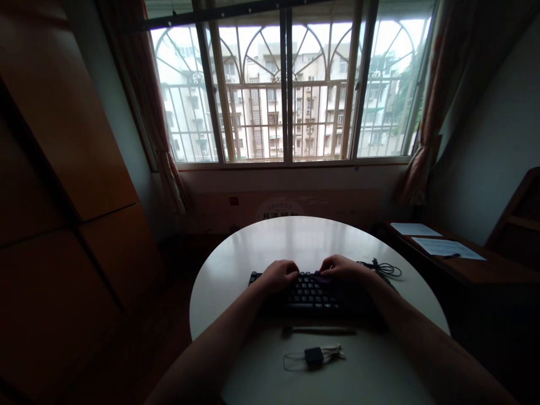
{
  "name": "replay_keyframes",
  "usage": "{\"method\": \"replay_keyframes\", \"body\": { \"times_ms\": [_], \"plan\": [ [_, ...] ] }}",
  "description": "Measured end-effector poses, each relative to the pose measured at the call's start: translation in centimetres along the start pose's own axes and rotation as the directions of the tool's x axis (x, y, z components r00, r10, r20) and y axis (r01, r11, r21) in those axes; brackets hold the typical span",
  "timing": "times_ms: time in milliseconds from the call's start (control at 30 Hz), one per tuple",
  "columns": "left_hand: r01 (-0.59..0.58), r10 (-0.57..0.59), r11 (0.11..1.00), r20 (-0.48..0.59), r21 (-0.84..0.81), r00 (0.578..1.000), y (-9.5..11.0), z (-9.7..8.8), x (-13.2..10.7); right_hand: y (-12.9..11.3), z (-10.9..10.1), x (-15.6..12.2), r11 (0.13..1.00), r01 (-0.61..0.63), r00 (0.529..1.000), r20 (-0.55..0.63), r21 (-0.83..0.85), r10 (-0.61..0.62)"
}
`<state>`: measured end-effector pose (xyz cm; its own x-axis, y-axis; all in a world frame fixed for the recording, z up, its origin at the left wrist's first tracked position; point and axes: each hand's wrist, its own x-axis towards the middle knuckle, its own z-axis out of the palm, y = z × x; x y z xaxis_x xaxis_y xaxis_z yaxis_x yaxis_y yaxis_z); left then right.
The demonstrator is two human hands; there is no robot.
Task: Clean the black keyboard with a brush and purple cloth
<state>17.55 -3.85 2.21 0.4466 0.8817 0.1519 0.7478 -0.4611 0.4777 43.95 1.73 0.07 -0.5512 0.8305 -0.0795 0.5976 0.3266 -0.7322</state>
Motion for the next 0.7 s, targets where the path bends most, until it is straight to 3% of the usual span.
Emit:
{"method": "replay_keyframes", "body": {
  "times_ms": [267,433,567,700],
  "plan": [
    [0.006,-0.006,1.0,0.002,0.0,1.0,0.1,0.0,0.0,0.0,0.3,0.3,0.998,-0.068,0.997,-0.042,-0.015,0.068],
    [-0.011,0.011,1.0,0.006,0.005,1.0,0.1,0.0,0.1,-0.6,0.9,0.5,0.979,-0.132,0.985,-0.136,-0.157,0.111],
    [-0.009,0.009,1.0,-0.003,0.004,1.0,0.0,0.0,0.1,-0.3,1.0,0.7,0.977,-0.083,0.988,-0.142,-0.198,0.055],
    [0.0,0.0,1.0,-0.002,0.005,1.0,-0.2,0.1,0.0,0.2,0.6,0.5,0.994,-0.022,0.998,-0.062,-0.106,0.015]
  ]
}}
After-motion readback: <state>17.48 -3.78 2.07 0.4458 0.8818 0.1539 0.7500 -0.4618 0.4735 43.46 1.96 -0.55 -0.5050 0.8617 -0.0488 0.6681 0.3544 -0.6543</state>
